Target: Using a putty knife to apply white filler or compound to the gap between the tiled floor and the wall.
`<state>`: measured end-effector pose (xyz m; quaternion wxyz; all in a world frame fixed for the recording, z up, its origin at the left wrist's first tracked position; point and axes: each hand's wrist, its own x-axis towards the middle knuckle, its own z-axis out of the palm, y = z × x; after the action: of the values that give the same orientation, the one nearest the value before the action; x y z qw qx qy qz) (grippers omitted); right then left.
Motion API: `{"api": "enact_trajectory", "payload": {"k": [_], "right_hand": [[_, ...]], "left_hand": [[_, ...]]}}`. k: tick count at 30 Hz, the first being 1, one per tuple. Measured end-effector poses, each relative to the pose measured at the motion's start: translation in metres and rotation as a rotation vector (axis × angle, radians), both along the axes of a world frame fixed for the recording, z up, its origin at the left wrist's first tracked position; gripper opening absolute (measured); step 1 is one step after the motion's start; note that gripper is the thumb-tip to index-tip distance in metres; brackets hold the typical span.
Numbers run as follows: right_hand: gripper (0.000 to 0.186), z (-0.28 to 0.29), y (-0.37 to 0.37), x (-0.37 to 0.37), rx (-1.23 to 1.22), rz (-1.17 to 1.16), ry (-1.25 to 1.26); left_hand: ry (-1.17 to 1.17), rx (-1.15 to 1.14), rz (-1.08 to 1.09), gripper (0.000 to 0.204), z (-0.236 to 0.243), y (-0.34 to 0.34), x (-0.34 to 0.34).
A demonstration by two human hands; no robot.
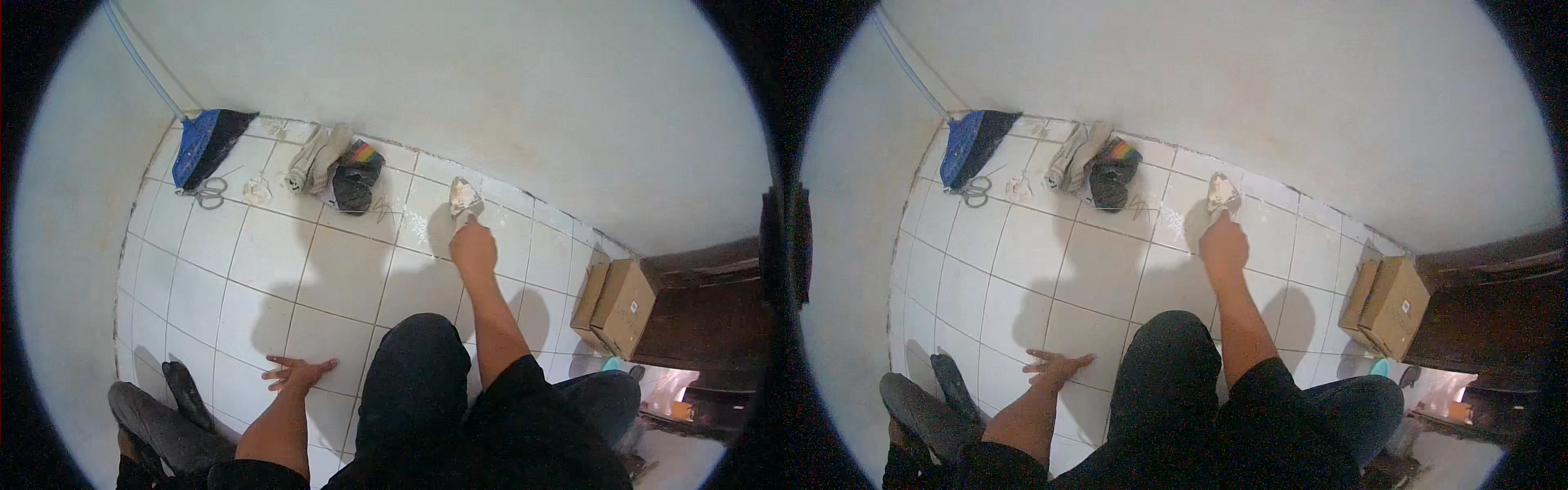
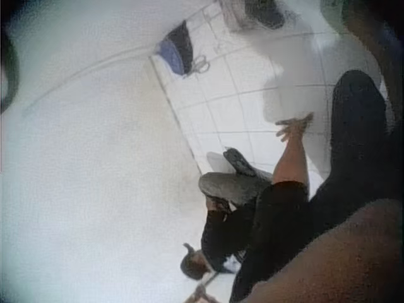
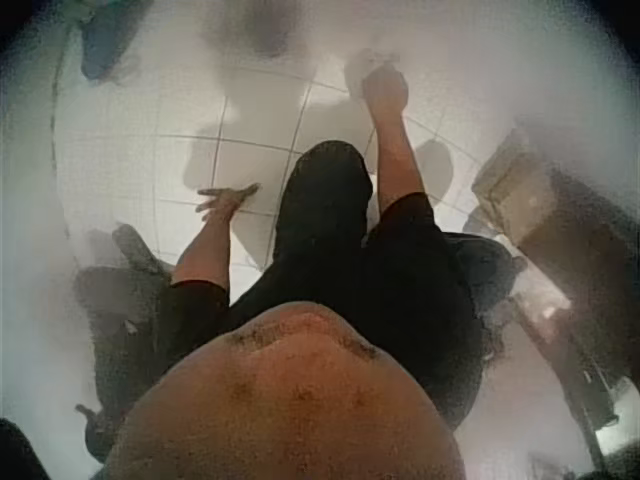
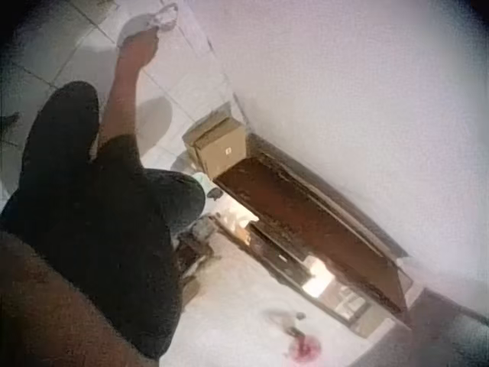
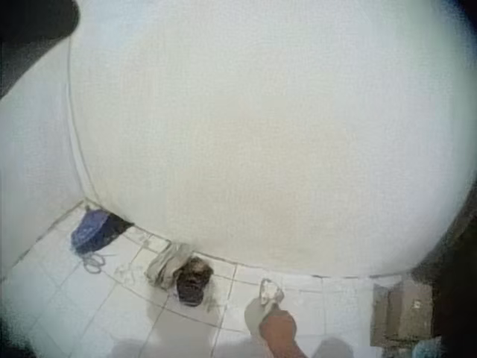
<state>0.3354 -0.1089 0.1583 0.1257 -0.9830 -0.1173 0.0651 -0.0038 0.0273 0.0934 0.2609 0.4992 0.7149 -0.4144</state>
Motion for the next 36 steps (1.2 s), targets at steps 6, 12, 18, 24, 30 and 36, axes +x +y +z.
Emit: {"api": "enact_trajectory", "payload": {"k": [6, 12, 18, 24, 30, 36], "right_hand": [[0.022, 0.002, 0.007, 0.001, -0.071, 0.113, 0.056], [0.020, 0.008, 0.012, 0.002, -0.119, 0.018, 0.038], [0.021, -0.003, 0.033, 0.001, -0.014, 0.120, 0.039], [0.025, 0.006, 0.005, 0.015, -0.106, -0.035, 0.076], [0.024, -0.006, 0.065, -0.002, -0.024, 0.111, 0.082], [0.022, 0.002, 0.019, 0.029, -0.019, 0.046, 0.083]], "left_hand": [[-0.003, -0.022, -0.012, 0.158, -0.006, 0.004, -0.008], [-0.067, -0.015, 0.040, 0.157, 0.007, 0.004, -0.002], [-0.027, 0.008, 0.063, 0.158, -0.010, 0.004, -0.013], [-0.046, -0.029, 0.014, 0.159, 0.011, 0.003, -0.001], [-0.038, -0.049, 0.065, 0.158, -0.006, 0.007, -0.007], [0.016, -0.020, 0.050, 0.158, -0.001, 0.006, -0.007]]}}
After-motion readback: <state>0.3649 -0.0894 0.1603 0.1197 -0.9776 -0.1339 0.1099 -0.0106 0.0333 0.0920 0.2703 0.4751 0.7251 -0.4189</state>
